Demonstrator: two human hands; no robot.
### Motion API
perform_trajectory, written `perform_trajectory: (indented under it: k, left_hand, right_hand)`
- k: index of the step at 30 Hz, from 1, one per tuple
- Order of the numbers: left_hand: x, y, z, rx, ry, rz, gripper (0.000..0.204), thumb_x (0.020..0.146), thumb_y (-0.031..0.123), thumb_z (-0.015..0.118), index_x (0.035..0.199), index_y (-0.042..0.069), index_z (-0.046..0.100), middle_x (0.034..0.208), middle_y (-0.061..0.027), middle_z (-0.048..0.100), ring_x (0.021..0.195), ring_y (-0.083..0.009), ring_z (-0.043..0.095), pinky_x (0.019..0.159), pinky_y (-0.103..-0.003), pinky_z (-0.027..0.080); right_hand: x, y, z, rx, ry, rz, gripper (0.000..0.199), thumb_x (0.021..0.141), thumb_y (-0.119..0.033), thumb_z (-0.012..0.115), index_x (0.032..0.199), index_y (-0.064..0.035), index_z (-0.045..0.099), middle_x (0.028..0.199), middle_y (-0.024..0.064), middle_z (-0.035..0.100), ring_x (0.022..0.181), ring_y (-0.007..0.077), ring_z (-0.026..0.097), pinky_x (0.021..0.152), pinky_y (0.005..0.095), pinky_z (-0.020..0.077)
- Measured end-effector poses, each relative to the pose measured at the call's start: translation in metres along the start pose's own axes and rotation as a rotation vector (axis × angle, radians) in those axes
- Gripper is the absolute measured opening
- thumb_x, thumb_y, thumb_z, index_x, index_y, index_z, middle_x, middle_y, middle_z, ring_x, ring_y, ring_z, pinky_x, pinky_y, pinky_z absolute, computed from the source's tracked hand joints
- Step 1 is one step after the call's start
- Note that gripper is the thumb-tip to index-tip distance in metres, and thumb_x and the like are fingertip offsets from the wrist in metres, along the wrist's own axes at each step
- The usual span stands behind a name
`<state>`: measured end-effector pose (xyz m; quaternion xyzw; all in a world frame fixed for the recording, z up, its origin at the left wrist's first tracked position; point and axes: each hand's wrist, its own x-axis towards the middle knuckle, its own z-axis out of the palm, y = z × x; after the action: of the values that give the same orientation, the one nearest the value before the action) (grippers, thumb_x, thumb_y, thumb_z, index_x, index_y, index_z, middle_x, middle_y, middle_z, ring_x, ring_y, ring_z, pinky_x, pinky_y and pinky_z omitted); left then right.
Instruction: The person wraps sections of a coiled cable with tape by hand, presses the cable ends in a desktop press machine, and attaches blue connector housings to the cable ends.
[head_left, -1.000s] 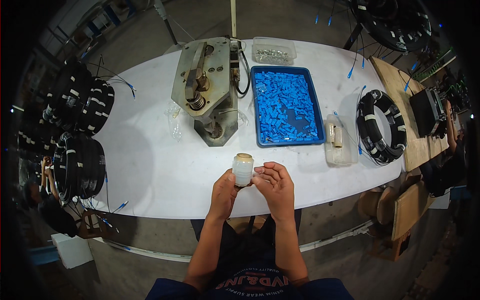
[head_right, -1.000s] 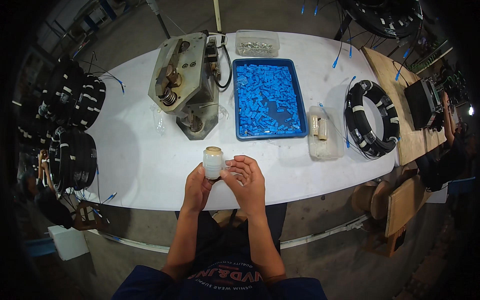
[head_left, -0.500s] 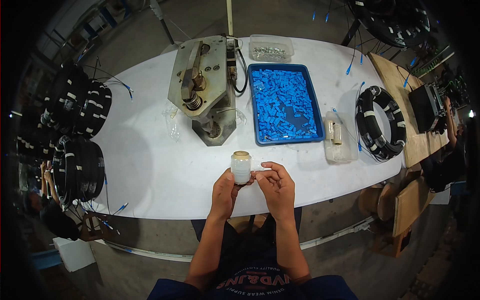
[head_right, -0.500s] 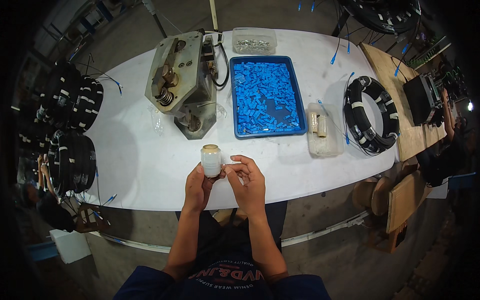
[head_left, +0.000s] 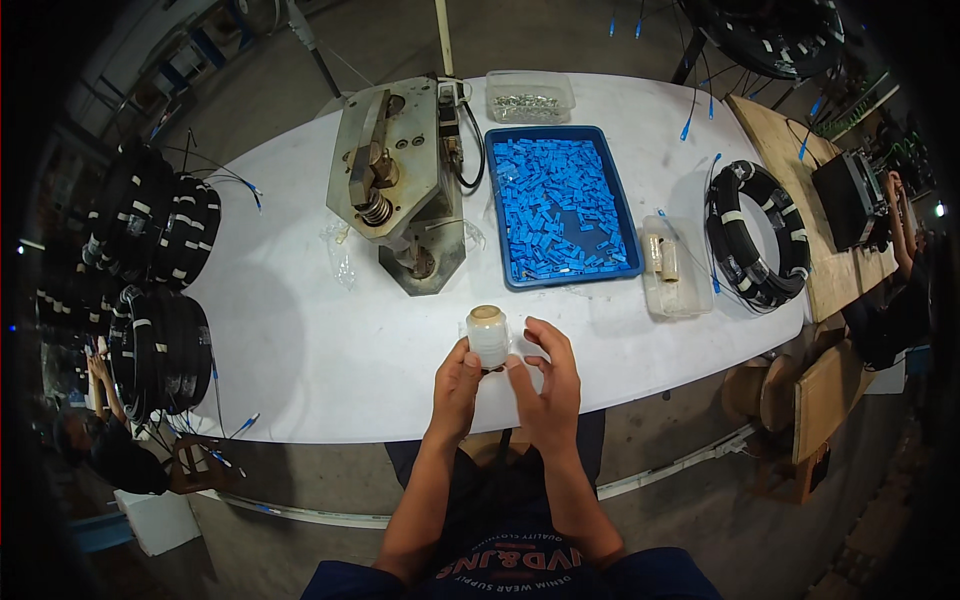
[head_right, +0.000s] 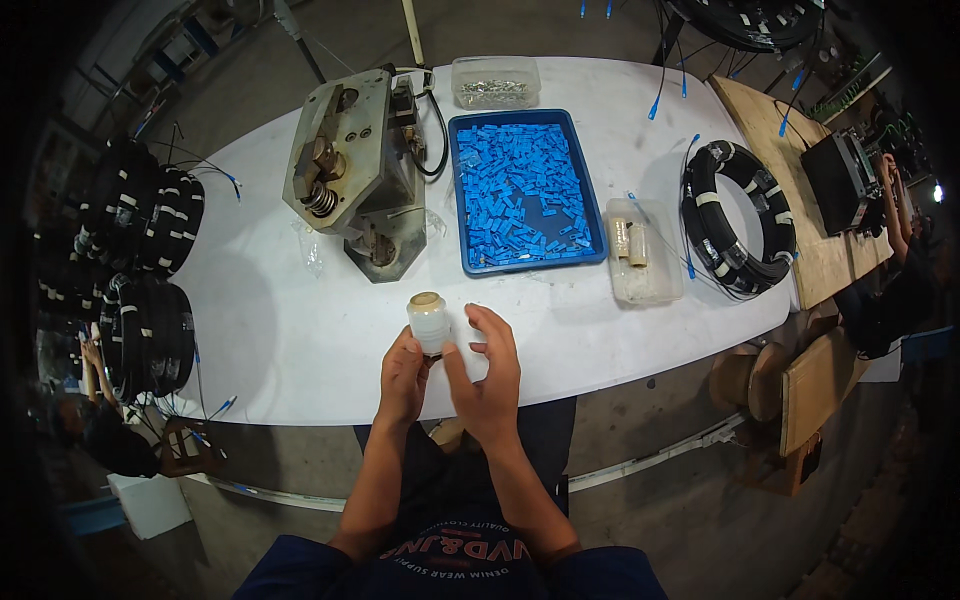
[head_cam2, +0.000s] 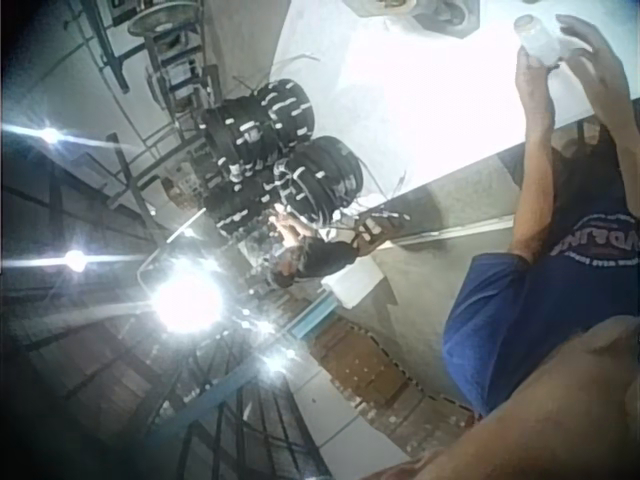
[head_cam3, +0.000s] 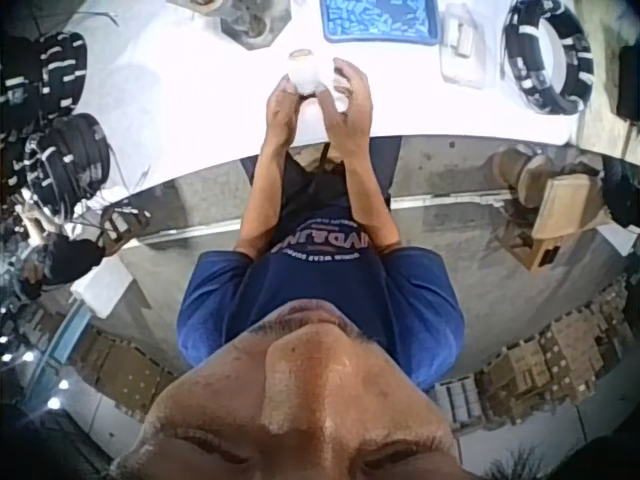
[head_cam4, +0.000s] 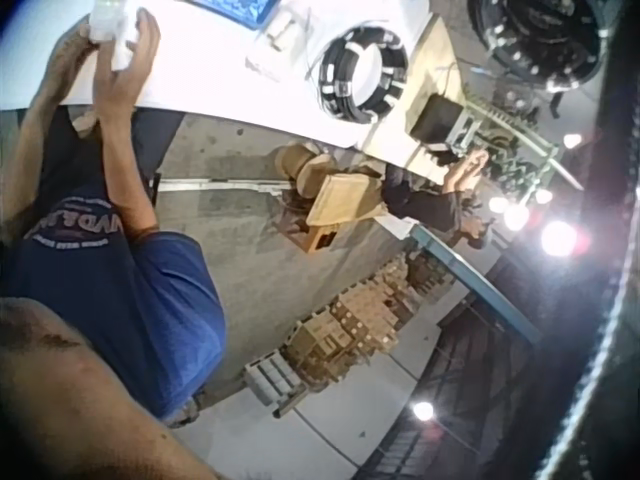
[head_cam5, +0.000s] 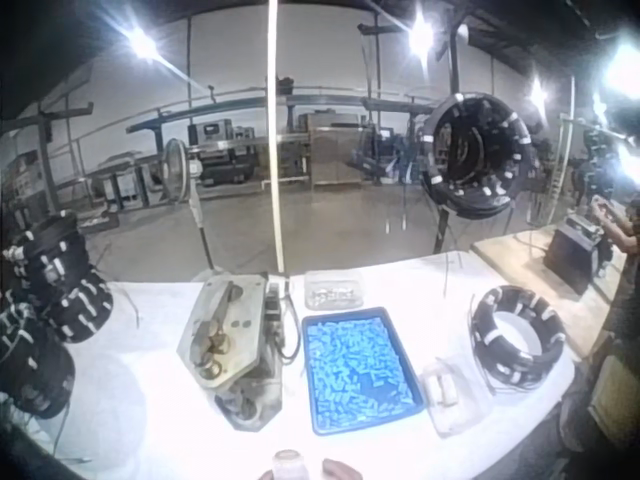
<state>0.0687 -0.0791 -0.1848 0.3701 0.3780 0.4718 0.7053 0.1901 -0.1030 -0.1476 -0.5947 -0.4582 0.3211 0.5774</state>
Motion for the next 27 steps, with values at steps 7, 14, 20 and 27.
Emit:
perform_trajectory:
  k: [7, 14, 20, 27]
  left_hand:
    - [-0.002, 0.002, -0.004, -0.158, -0.038, -0.154, 0.062, 0.106, 0.047, 0.026, 0.121, -0.006, 0.055, 0.098, -0.0124, 0.063, 0.085, -0.0184, 0.059, 0.081, -0.032, 0.048]
    - [0.003, 0.017, -0.008, 0.113, -0.059, -0.182, 0.068, 0.105, 0.052, 0.018, 0.125, -0.003, 0.052, 0.099, -0.0125, 0.063, 0.082, -0.0187, 0.059, 0.076, -0.032, 0.048]
    - [-0.004, 0.026, 0.005, 0.25, -0.137, 0.028, 0.041, 0.104, 0.033, 0.041, 0.131, 0.002, 0.045, 0.103, -0.0094, 0.059, 0.083, -0.0152, 0.058, 0.078, -0.029, 0.05]
    - [-0.003, 0.024, 0.013, 0.269, -0.116, -0.006, 0.035, 0.094, 0.006, 0.05, 0.129, 0.002, 0.044, 0.1, -0.0089, 0.059, 0.08, -0.0136, 0.058, 0.07, -0.027, 0.049]
  right_hand:
    - [0.02, 0.006, -0.022, 0.631, -0.337, 0.298, 0.047, 0.095, 0.0, 0.055, 0.14, 0.0056, 0.042, 0.133, 0.0177, 0.054, 0.114, 0.02, 0.056, 0.092, 0.0313, 0.0501]
    - [0.015, 0.023, -0.026, 0.48, -0.353, 0.276, 0.048, 0.095, -0.003, 0.057, 0.141, 0.0039, 0.044, 0.127, 0.0129, 0.053, 0.112, 0.0175, 0.057, 0.091, 0.0277, 0.0497]
    - [0.011, 0.035, -0.028, 0.663, -0.337, 0.51, 0.046, 0.093, -0.005, 0.057, 0.138, 0.0025, 0.048, 0.122, 0.0109, 0.053, 0.106, 0.0148, 0.057, 0.088, 0.0265, 0.0475]
    - [0.012, 0.014, -0.026, 0.612, -0.301, 0.461, 0.042, 0.089, 0.001, 0.059, 0.129, 0.0042, 0.048, 0.112, 0.0123, 0.057, 0.097, 0.0143, 0.058, 0.085, 0.027, 0.0483]
